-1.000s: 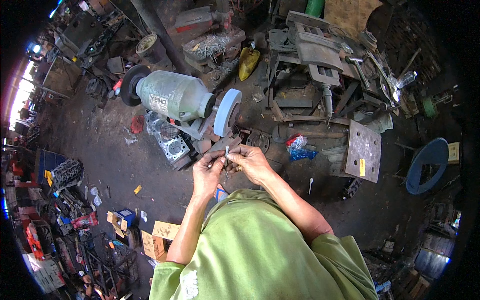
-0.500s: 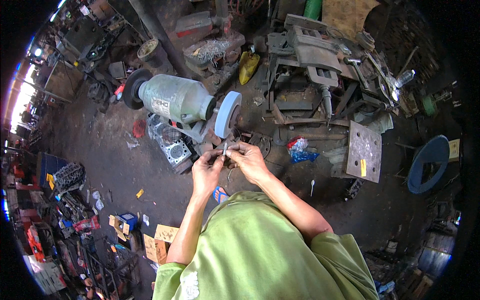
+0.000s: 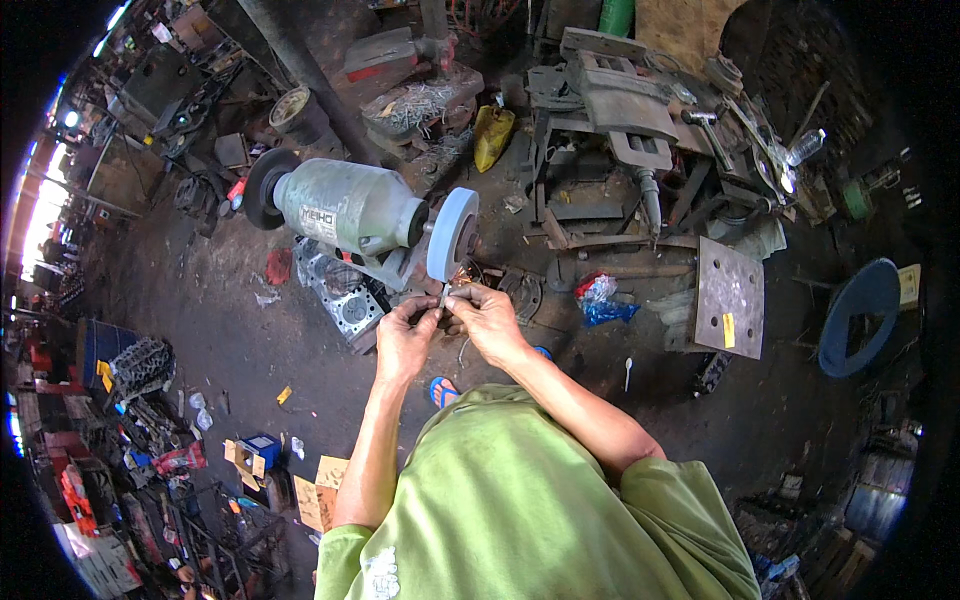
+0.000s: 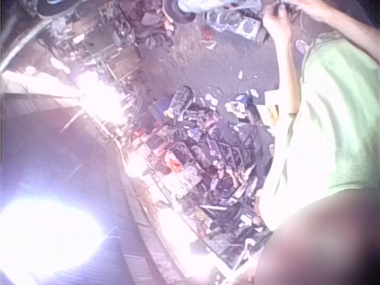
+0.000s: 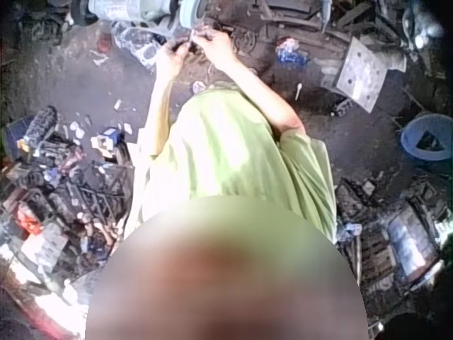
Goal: The person repeatedly grinds small metal pieces against a bench grinder wheel, creating sparks. They pause to inspect the pieces and reposition them, then continue grinding. The person also briefly walks to a lathe and picks up a small metal rod before returning to the grinder.
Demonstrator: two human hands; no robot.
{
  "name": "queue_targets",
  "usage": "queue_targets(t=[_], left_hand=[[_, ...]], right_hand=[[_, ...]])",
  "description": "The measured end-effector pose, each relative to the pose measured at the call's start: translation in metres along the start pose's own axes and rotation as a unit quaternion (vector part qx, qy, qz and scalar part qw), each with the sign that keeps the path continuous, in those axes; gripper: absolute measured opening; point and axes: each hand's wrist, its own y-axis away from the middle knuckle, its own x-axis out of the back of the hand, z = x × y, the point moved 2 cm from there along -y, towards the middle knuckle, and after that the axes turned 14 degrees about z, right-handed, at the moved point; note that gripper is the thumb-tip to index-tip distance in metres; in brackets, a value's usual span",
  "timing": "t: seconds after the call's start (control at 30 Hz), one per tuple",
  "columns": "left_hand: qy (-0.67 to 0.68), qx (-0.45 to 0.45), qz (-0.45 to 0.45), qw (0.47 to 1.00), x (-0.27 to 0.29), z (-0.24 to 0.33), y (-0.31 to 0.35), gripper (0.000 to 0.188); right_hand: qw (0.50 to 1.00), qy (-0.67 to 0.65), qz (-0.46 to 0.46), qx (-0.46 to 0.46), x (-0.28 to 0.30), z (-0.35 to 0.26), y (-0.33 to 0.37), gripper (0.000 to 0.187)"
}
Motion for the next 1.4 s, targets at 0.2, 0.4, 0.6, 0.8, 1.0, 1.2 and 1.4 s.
queue_targets(t=[0.2, 0.4, 0.6, 0.8, 1.0, 1.2, 1.4], left_hand=[[0.007, 0.003, 0.006, 1.000, 0.001, -0.006, -0.004, 0.020], [-0.011, -0.007, -0.008, 1.000, -0.003, -0.016, -0.008, 0.018], [-0.003, 0.004, -0.007, 1.000, -0.004, -0.011, -0.004, 0.018], [0.046, 0.040, -0.009, 0.998, -0.006, -0.010, -0.002, 0.019], [0.048, 0.032, -0.008, 0.998, -0.007, -0.014, -0.003, 0.018], [0.058, 0.055, -0.012, 0.997, -0.006, -0.010, -0.002, 0.019], [0.053, 0.027, -0.010, 0.998, -0.006, -0.008, -0.001, 0.018]], right_hand=[[0.999, 0.025, 0.011, 0.023, -0.001, 0.004, -0.004, 0.013], [0.999, 0.022, 0.024, 0.022, 0.000, 0.003, -0.004, 0.015], [0.999, 0.043, 0.013, 0.017, 0.001, -0.001, -0.004, 0.014], [0.999, 0.046, 0.012, 0.026, 0.001, -0.001, -0.005, 0.013], [0.999, 0.042, 0.023, 0.021, 0.001, 0.003, -0.006, 0.015], [0.998, 0.042, 0.014, 0.046, 0.001, 0.005, -0.007, 0.014], [0.997, 0.047, 0.033, 0.044, 0.001, 0.002, -0.005, 0.016]])
